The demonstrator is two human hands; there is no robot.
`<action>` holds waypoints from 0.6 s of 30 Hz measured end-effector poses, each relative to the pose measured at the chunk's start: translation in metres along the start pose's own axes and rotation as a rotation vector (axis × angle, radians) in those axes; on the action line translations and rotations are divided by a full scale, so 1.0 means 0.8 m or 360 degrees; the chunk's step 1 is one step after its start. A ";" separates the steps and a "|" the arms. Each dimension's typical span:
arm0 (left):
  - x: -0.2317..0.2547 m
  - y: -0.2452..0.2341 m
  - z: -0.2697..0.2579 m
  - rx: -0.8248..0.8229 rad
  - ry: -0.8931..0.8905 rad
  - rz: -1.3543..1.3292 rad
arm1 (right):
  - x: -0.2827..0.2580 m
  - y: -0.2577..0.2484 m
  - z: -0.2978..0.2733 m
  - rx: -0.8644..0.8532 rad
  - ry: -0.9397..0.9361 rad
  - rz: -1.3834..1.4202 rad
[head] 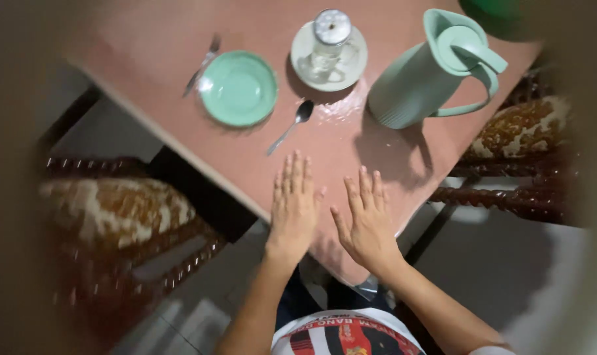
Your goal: Carry a bowl to the table and pour hot water from a thermal jug into a coffee filter setup.
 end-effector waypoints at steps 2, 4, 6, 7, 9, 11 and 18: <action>0.009 -0.014 -0.034 0.0024 -0.0050 -0.0029 | -0.017 -0.007 -0.031 -0.0024 -0.0066 -0.0006; 0.021 -0.032 -0.066 0.0077 -0.0003 -0.0082 | -0.036 -0.016 -0.059 -0.0001 -0.0108 -0.0026; 0.024 -0.042 -0.102 0.0155 0.0027 -0.0092 | -0.053 -0.019 -0.086 -0.0003 -0.0166 -0.0043; 0.028 -0.047 -0.121 0.0186 0.0078 -0.0119 | -0.059 -0.019 -0.101 -0.0018 -0.0171 -0.0062; 0.026 -0.063 -0.149 0.0211 0.0090 -0.0126 | -0.078 -0.019 -0.123 0.0013 -0.0206 -0.0084; 0.023 -0.075 -0.186 0.0217 0.0094 -0.0139 | -0.099 -0.015 -0.151 0.0028 -0.0229 -0.0102; -0.012 -0.116 -0.321 0.0236 0.0083 -0.0022 | -0.199 0.019 -0.244 0.0016 -0.0325 -0.0117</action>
Point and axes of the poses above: each hand's wrist, its own z-axis towards the middle knuckle, its own y-axis out of the palm, x = y × z, the point moved 9 cm from there along z, towards the middle knuckle, and after that the axes turned 1 degree about z, right-handed, at the moved point
